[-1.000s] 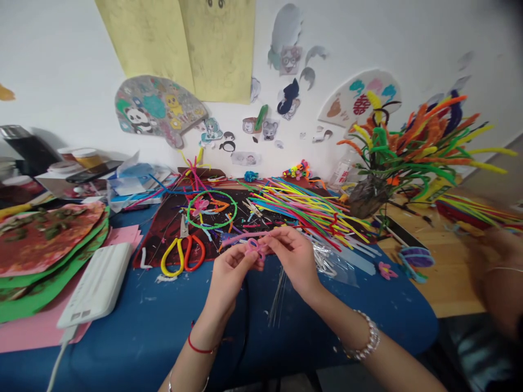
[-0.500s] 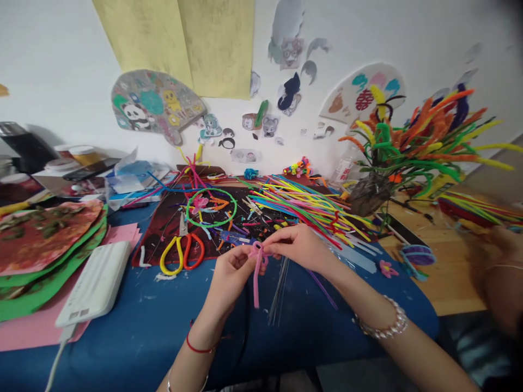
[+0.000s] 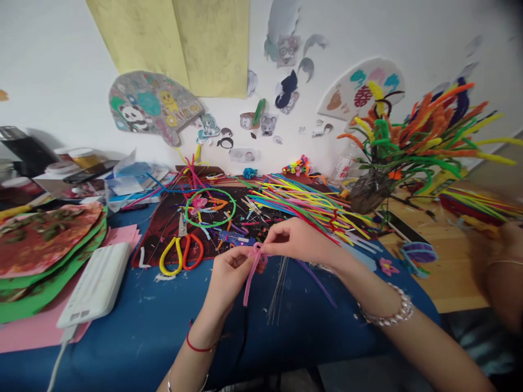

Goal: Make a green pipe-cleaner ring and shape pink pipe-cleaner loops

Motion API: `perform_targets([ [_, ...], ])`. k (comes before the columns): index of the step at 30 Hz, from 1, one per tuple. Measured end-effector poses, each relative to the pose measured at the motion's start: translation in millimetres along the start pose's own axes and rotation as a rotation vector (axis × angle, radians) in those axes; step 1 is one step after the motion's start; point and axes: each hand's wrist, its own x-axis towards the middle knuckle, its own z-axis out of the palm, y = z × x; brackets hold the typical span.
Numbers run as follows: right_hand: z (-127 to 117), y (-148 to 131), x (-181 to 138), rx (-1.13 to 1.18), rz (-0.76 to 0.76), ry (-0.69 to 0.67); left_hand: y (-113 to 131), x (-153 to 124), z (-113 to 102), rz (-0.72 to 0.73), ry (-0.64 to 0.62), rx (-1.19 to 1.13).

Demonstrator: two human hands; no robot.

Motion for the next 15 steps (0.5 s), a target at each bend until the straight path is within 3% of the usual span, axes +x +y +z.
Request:
perform_targets([
  [9, 4.4, 7.0, 13.5, 0.372, 0.208, -0.17, -6.4, 1.7, -2.2, 0.026, 0.011, -0.021],
  [15, 13.8, 12.0, 8.8, 0.362, 0.173, -0.108, -5.5, 2.1, -1.5, 0.047, 0.054, -0.033],
])
